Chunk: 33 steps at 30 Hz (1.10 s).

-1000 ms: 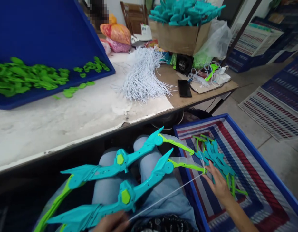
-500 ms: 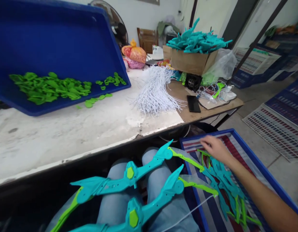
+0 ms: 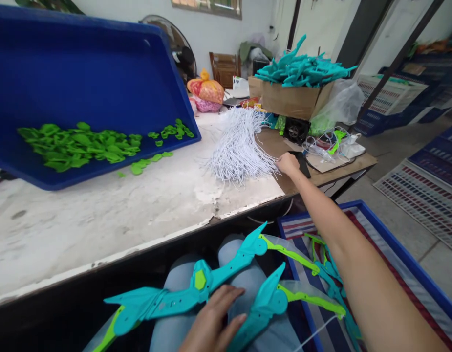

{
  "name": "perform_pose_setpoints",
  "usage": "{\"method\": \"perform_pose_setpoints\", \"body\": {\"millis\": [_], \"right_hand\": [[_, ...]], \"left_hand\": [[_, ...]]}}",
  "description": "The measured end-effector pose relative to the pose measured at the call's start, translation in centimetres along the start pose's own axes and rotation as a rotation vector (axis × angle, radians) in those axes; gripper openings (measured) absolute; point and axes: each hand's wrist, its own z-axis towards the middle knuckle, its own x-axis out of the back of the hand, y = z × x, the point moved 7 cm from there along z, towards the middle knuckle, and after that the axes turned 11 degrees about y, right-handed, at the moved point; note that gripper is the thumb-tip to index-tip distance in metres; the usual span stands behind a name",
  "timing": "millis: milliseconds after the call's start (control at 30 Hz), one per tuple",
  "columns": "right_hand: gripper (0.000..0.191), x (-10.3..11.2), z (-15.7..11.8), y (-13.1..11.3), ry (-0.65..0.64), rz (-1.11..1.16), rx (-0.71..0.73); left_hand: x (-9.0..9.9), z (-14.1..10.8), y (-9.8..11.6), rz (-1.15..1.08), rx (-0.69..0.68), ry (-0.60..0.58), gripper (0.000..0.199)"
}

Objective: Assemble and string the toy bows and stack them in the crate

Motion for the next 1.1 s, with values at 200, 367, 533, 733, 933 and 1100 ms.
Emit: {"method": "perform_pose_setpoints", "body": {"millis": [200,367,533,733,933,1100], "right_hand": [[0.015,3.6,-6.1,3.9,-0.104,0.191,-0.029],[0.029,4.5,-20.6,10.6,-0.573,0.790,-0.249],[0.032,6.2,-29.9,15.6,-0.292,0.751,-0.334],[0.024,6.3,-32.5,15.2,0.023,0.621,-0.159],[0.015,6.4,-33.4,14.7,0.136,0.486,0.057],[0.014,6.6,-34.0,13.7,0.168,0.405,0.217]], "left_hand": [[-7.2,-1.5,-0.5,0.000,0.080,-0.290,0.056],[-6.9,-3.5,-0.3,-0.030,0.116,-0.353,0.054],[-7.0,2.1,3.5,-0.198,0.039,-0.155,0.035],[-15.7,6.7,5.6,-0.710,0.432,-0.371,0.034],[-19.5,6.9,6.1,-0.879,0.544,-0.422,0.019],[-20.3,7.0,6.3,-0.947,0.577,-0.471,0.018]]}}
